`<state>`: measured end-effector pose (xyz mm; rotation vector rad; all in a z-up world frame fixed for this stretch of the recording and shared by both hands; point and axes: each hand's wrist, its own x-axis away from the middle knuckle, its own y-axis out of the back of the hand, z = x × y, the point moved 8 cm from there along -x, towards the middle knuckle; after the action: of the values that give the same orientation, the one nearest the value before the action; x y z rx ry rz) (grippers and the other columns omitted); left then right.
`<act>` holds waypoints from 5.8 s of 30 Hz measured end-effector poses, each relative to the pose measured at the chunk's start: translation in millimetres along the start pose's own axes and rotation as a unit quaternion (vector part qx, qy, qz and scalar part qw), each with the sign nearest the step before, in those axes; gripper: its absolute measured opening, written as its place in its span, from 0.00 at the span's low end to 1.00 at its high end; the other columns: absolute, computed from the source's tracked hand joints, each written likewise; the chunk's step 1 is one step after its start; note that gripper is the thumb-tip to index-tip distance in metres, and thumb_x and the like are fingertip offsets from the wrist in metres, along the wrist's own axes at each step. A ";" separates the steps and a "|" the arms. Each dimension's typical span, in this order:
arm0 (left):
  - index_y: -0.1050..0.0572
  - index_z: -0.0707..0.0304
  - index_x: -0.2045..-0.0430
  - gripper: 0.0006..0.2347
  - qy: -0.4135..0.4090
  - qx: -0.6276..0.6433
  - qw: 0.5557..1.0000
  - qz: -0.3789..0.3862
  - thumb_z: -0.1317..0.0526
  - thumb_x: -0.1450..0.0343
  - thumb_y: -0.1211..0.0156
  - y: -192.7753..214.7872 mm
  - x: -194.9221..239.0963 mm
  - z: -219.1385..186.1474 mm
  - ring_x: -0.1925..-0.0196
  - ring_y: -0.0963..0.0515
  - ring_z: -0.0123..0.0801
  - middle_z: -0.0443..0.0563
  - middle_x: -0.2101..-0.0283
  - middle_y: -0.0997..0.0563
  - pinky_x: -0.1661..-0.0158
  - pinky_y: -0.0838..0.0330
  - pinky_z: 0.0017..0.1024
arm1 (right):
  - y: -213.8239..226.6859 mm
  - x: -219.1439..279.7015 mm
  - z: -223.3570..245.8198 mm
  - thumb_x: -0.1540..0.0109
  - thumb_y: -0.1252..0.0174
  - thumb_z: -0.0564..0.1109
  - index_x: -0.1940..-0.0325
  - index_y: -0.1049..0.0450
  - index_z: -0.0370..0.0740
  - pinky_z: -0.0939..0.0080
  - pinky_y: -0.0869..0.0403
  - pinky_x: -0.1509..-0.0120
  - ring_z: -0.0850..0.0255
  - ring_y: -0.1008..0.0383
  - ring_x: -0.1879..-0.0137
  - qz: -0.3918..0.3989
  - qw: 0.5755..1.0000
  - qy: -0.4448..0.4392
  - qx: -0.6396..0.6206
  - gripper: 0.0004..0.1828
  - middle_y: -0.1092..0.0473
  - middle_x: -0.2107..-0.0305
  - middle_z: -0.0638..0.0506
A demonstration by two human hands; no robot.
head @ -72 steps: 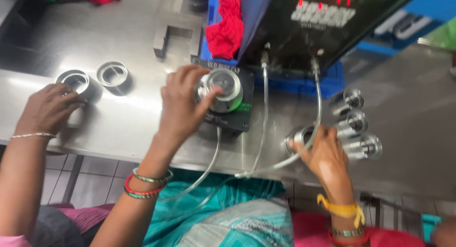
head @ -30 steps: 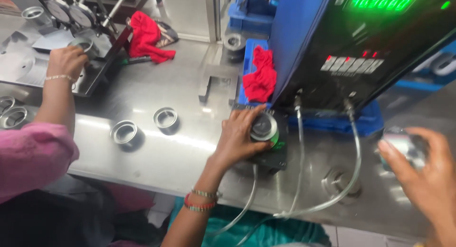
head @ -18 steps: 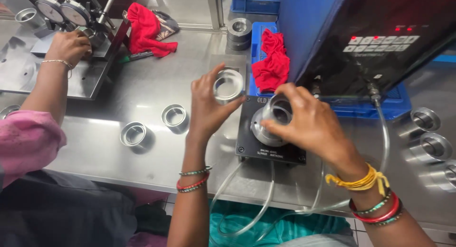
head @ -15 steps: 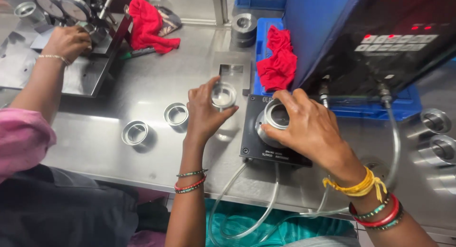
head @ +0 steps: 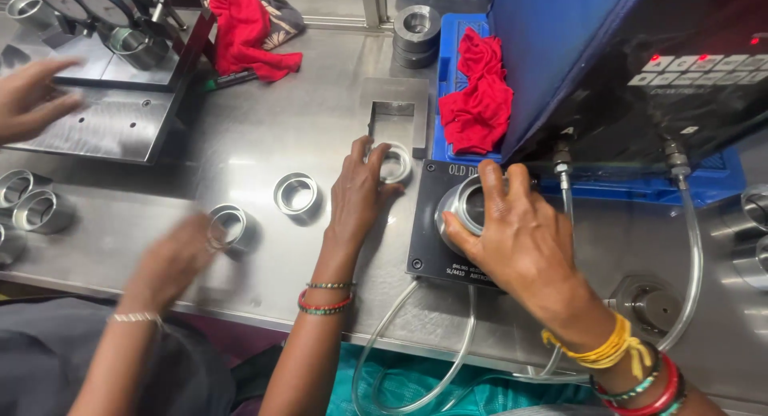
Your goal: Manually assemble and check metal circular components using a digital measurement station.
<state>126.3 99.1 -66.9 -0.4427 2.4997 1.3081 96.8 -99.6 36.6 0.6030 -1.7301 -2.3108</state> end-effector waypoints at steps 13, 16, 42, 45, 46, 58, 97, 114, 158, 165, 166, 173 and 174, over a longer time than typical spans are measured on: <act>0.22 0.63 0.48 0.17 -0.035 -0.097 0.990 -0.098 0.73 0.31 0.44 -42.2 -21.4 7.2 0.56 0.20 0.48 0.54 0.44 0.19 0.55 0.25 0.39 | 23.4 60.4 -30.7 0.44 0.35 0.58 0.32 0.35 0.41 0.46 0.22 0.62 0.43 0.21 0.61 0.009 0.993 -0.002 -0.115 0.39 0.33 0.46 0.40; 0.21 0.62 0.48 0.17 -0.010 -0.091 0.992 -0.089 0.72 0.31 0.44 -44.4 -21.3 13.2 0.57 0.20 0.48 0.53 0.43 0.19 0.55 0.25 0.39 | 46.1 87.8 -54.6 0.42 0.34 0.54 0.38 0.28 0.42 0.56 0.23 0.64 0.54 0.24 0.65 -0.026 0.987 -0.005 -0.156 0.31 0.28 0.50 0.47; 0.27 0.61 0.42 0.24 0.097 -0.218 0.963 -0.124 0.72 0.36 0.43 36.4 83.7 1.1 0.30 0.36 0.53 0.60 0.37 0.33 0.38 0.53 0.74 | 16.5 197.7 -345.1 0.50 0.26 0.63 0.38 0.34 0.32 0.41 0.26 0.41 0.35 0.25 0.43 -0.037 0.928 -0.371 -0.014 0.47 0.29 0.49 0.29; 0.25 0.61 0.46 0.22 0.056 -0.177 0.975 -0.122 0.71 0.37 0.41 50.7 80.8 -22.0 0.32 0.34 0.52 0.59 0.38 0.32 0.37 0.49 0.66 | 19.3 188.7 -300.0 0.52 0.29 0.61 0.38 0.34 0.36 0.44 0.23 0.46 0.41 0.20 0.49 -0.014 0.925 -0.342 -0.166 0.45 0.24 0.55 0.35; 0.25 0.61 0.47 0.19 0.051 -0.143 0.981 -0.120 0.70 0.34 0.41 53.3 80.0 -26.0 0.34 0.32 0.51 0.58 0.38 0.31 0.37 0.46 0.62 | 21.1 180.5 -280.4 0.54 0.27 0.60 0.39 0.33 0.39 0.45 0.23 0.46 0.42 0.20 0.48 0.011 0.949 -0.288 -0.130 0.45 0.25 0.54 0.37; 0.22 0.61 0.54 0.10 0.018 0.013 0.991 -0.129 0.70 0.29 0.39 47.2 76.6 -66.6 0.38 0.28 0.51 0.57 0.42 0.26 0.40 0.32 0.45 | 6.2 152.5 -224.7 0.46 0.29 0.71 0.36 0.35 0.40 0.38 0.22 0.47 0.35 0.23 0.48 0.136 0.943 -0.289 0.095 0.47 0.28 0.50 0.36; 0.34 0.50 0.37 0.38 -0.072 0.153 0.985 0.042 0.50 0.44 0.24 37.9 28.8 -149.8 0.40 0.30 0.45 0.49 0.44 0.25 0.47 0.39 0.47 | 78.5 70.6 -131.1 0.44 0.34 0.60 0.42 0.27 0.41 0.60 0.28 0.58 0.59 0.25 0.60 -0.084 0.941 -0.185 -0.271 0.31 0.25 0.58 0.46; 0.32 0.49 0.41 0.38 0.044 0.011 0.999 0.014 0.54 0.47 0.19 -1.7 18.7 22.9 0.41 0.31 0.47 0.48 0.46 0.26 0.51 0.34 0.50 | -8.1 8.6 -0.9 0.44 0.33 0.68 0.36 0.34 0.43 0.39 0.25 0.53 0.34 0.25 0.53 0.075 0.995 -0.024 0.060 0.42 0.31 0.53 0.37; 0.24 0.59 0.48 0.14 -0.012 -0.044 0.990 -0.131 0.70 0.28 0.41 44.3 60.5 -65.3 0.34 0.32 0.49 0.53 0.42 0.27 0.40 0.39 0.51 | 2.6 185.9 -336.8 0.45 0.27 0.60 0.37 0.29 0.40 0.43 0.26 0.41 0.41 0.25 0.43 -0.063 0.960 -0.266 -0.057 0.38 0.29 0.46 0.39; 0.20 0.58 0.57 0.06 -0.052 0.017 0.992 -0.114 0.60 0.24 0.35 33.4 57.1 -128.5 0.38 0.30 0.48 0.51 0.47 0.23 0.45 0.36 0.48 | 12.2 160.0 -226.4 0.53 0.26 0.53 0.37 0.27 0.45 0.45 0.25 0.45 0.43 0.25 0.47 0.032 0.992 -0.105 -0.069 0.40 0.29 0.51 0.41; 0.20 0.57 0.57 0.06 -0.050 0.023 0.993 -0.106 0.58 0.24 0.35 32.2 57.7 -133.2 0.39 0.29 0.47 0.50 0.47 0.23 0.46 0.35 0.47 | 10.0 156.7 -221.0 0.51 0.28 0.55 0.36 0.27 0.47 0.45 0.25 0.45 0.43 0.24 0.47 0.051 0.991 -0.120 -0.039 0.40 0.29 0.51 0.40; 0.24 0.60 0.48 0.17 -0.061 0.033 0.994 -0.089 0.50 0.25 0.34 27.1 63.6 -145.5 0.44 0.27 0.46 0.53 0.45 0.25 0.51 0.33 0.44 | -2.5 152.1 -224.2 0.52 0.28 0.66 0.29 0.38 0.44 0.38 0.26 0.50 0.35 0.29 0.45 0.128 0.976 -0.159 0.079 0.54 0.34 0.46 0.35; 0.24 0.60 0.48 0.17 -0.057 0.032 0.994 -0.091 0.50 0.25 0.34 28.6 66.8 -146.5 0.44 0.27 0.46 0.53 0.45 0.25 0.51 0.33 0.44 | -3.8 157.2 -225.5 0.52 0.28 0.66 0.29 0.38 0.44 0.38 0.26 0.50 0.35 0.29 0.45 0.130 0.976 -0.155 0.079 0.54 0.34 0.46 0.35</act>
<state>38.3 -16.0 8.8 -0.5503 2.3394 1.1482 52.8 -356.1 -52.2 0.0282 -2.0023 -2.1842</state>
